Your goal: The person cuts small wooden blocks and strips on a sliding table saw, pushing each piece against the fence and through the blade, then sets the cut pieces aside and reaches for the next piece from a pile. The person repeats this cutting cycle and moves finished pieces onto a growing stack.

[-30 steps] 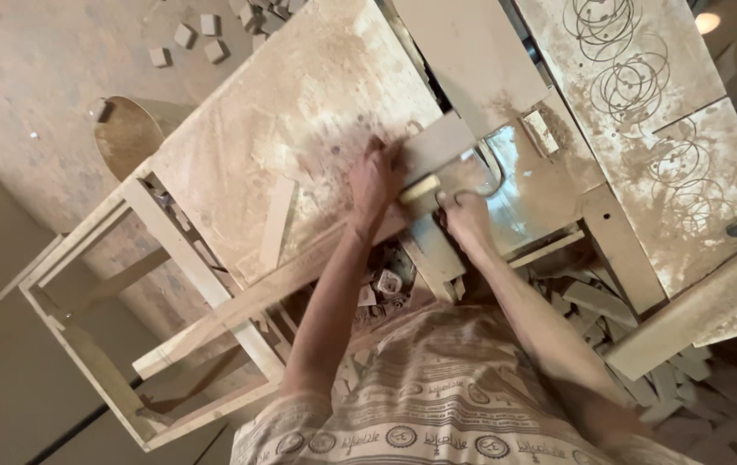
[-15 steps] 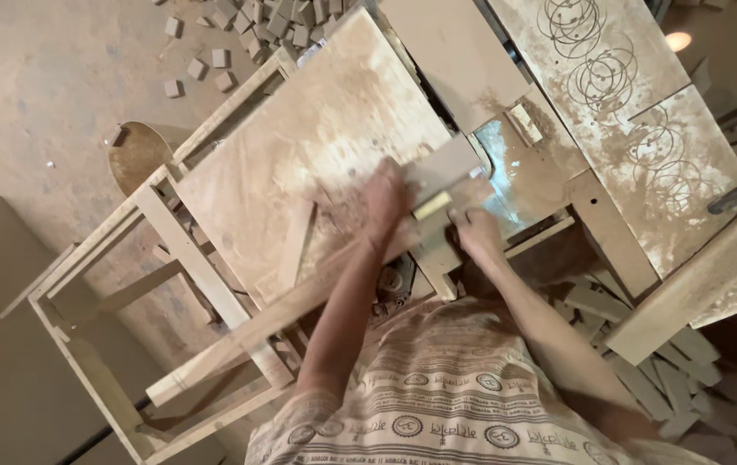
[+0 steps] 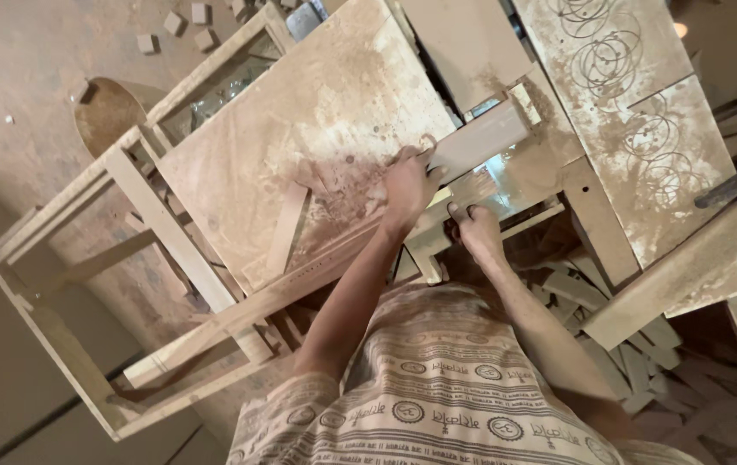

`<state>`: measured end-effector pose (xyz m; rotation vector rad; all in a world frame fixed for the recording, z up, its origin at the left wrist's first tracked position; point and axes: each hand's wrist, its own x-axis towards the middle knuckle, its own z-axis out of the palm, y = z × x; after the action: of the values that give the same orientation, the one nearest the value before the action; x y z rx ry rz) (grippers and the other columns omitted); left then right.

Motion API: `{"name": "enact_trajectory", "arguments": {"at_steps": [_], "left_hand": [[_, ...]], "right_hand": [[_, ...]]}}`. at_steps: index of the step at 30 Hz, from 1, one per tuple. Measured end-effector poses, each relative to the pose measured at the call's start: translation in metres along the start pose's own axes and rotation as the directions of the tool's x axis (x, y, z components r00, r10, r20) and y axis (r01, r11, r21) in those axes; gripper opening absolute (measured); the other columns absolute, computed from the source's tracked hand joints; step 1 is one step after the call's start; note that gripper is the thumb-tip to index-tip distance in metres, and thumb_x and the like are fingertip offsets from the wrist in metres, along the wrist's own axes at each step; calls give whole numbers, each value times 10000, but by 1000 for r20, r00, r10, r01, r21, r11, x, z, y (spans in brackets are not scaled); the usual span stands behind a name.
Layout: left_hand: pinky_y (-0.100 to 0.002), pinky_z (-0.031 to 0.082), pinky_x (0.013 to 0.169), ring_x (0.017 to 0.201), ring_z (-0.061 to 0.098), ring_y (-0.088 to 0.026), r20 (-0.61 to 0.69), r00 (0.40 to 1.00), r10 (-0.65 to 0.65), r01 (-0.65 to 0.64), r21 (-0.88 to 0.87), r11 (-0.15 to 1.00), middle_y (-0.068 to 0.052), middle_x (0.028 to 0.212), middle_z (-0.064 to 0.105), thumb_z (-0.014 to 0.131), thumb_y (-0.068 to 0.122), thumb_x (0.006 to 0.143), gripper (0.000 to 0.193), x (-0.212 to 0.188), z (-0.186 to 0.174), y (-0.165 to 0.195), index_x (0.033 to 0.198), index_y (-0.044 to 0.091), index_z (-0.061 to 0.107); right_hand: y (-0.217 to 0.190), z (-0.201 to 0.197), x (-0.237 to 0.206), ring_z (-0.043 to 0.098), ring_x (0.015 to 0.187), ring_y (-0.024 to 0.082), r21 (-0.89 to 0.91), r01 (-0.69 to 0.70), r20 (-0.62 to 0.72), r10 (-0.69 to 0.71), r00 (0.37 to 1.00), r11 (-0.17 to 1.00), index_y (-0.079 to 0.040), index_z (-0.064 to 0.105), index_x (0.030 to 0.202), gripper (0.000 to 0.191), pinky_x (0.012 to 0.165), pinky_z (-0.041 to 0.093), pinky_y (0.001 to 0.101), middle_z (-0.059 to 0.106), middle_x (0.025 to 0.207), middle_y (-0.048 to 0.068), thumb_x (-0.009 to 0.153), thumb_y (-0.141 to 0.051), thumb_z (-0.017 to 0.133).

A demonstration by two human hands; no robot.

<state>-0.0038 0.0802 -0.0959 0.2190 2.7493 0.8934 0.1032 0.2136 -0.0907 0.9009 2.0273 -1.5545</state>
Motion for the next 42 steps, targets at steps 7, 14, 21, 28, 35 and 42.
{"name": "enact_trajectory", "arguments": {"at_steps": [7, 14, 21, 28, 35, 42], "left_hand": [[-489, 543, 815, 970, 702, -349, -8, 1000, -7, 7, 19, 1000, -159, 1105, 702, 814, 335, 780, 475, 7, -1, 4, 1195, 112, 753], [-480, 557, 834, 974, 692, -376, 3, 1000, -31, 31, -16, 999, -205, 1100, 688, 819, 333, 784, 483, 31, -15, -1, 1194, 85, 752], [-478, 590, 787, 904, 727, -369, -28, 999, -36, 37, 34, 999, -215, 1018, 719, 812, 279, 789, 358, 117, -66, -22, 1034, 25, 756], [-497, 606, 734, 840, 737, -360, -38, 998, -52, 57, 142, 988, -205, 999, 725, 772, 264, 768, 322, 113, -95, -2, 1008, 50, 762], [-555, 563, 769, 975, 697, -380, 34, 999, -24, 19, 145, 989, -218, 1122, 664, 761, 218, 745, 373, 16, -25, 2, 1097, 97, 733], [-484, 496, 931, 1096, 630, -395, 20, 1000, 11, -8, -122, 993, -204, 1078, 681, 773, 152, 745, 356, -33, 4, -16, 1097, 103, 775]], "right_hand": [[-12, 0, 2, 607, 493, 235, -130, 23, 0, -24, 1000, 991, 54, 663, 696, 502, 521, 459, 415, 630, 552, 154, 992, -351, 668], [-36, 7, 27, 616, 501, 250, -123, -45, 39, 50, 998, 991, 46, 654, 715, 482, 516, 467, 429, 649, 588, 173, 996, -345, 660], [-102, 40, 85, 675, 636, 320, -178, 197, -2, -201, 980, 964, 36, 698, 746, 476, 641, 492, 453, 688, 676, 200, 988, -373, 671], [-110, 45, 78, 678, 739, 400, -267, 334, -43, -357, 933, 904, 42, 725, 809, 488, 697, 491, 497, 686, 750, 250, 981, -408, 648], [-16, 9, 12, 640, 600, 313, -215, 156, -3, -160, 987, 964, 67, 712, 770, 516, 590, 472, 449, 666, 643, 204, 1005, -387, 643], [16, 0, -13, 548, 453, 217, -172, 56, -43, -64, 997, 983, 71, 643, 708, 519, 479, 430, 424, 603, 550, 150, 999, -358, 670]]}}
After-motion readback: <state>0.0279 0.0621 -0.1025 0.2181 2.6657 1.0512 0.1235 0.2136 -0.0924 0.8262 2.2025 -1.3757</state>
